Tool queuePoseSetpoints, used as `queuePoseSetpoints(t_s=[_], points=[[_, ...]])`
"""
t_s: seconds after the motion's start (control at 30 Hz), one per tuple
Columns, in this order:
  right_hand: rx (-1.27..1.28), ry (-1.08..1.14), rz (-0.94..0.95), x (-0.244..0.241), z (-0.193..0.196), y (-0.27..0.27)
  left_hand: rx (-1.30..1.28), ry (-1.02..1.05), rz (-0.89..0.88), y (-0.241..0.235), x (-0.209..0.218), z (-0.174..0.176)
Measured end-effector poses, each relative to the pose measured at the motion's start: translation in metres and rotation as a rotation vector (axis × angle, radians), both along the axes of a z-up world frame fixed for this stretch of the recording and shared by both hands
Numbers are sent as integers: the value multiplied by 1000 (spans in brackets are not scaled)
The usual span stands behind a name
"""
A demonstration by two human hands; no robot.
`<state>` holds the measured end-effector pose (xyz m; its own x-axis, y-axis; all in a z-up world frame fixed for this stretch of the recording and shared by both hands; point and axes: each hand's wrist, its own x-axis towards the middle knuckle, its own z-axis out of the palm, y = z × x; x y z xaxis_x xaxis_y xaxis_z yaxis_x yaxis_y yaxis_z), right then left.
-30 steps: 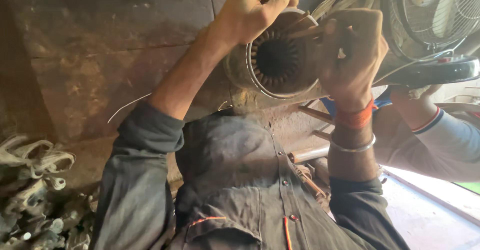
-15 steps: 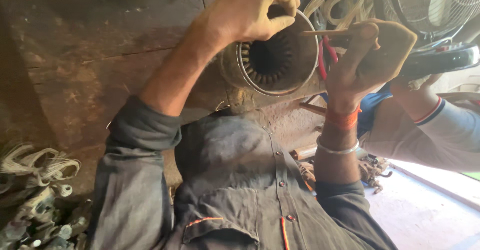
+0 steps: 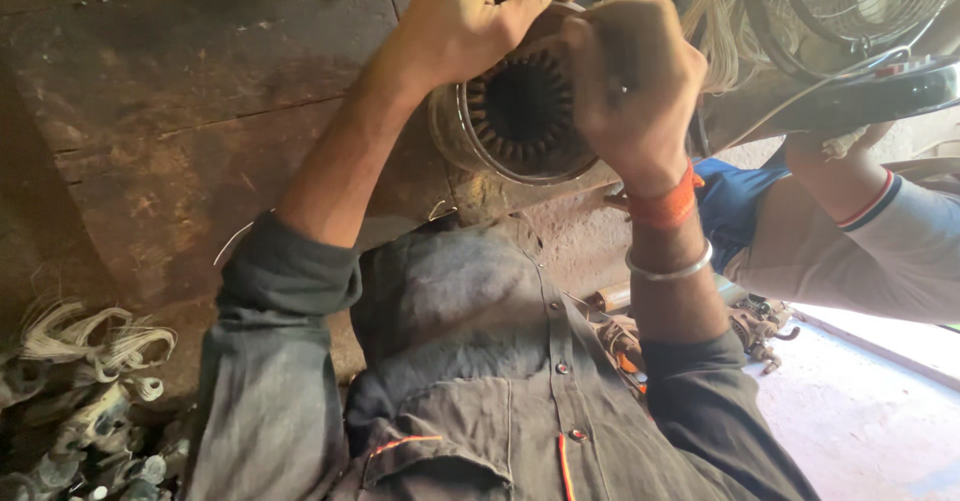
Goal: The person inserts thin wooden sticks into the slots of a cylindrical motor stator core. They then remove the sticks, gather them into a bundle, and place them on the workbench.
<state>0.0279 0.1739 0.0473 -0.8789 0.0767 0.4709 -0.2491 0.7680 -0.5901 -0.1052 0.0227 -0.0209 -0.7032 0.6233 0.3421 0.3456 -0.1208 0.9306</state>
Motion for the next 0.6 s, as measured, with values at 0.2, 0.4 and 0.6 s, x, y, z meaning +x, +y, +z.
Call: queuePoseSetpoints(t_s=[0.2,0.4,0.6], points=[[197,-150,238,-20,-1,-2,216,-233,21,2,8,-8],[423,-286,237,-24,-5,-12,172,-207,103,2,8,-6],[-305,63,3,-7,0,-16,94,-18,300,-1,14,4]])
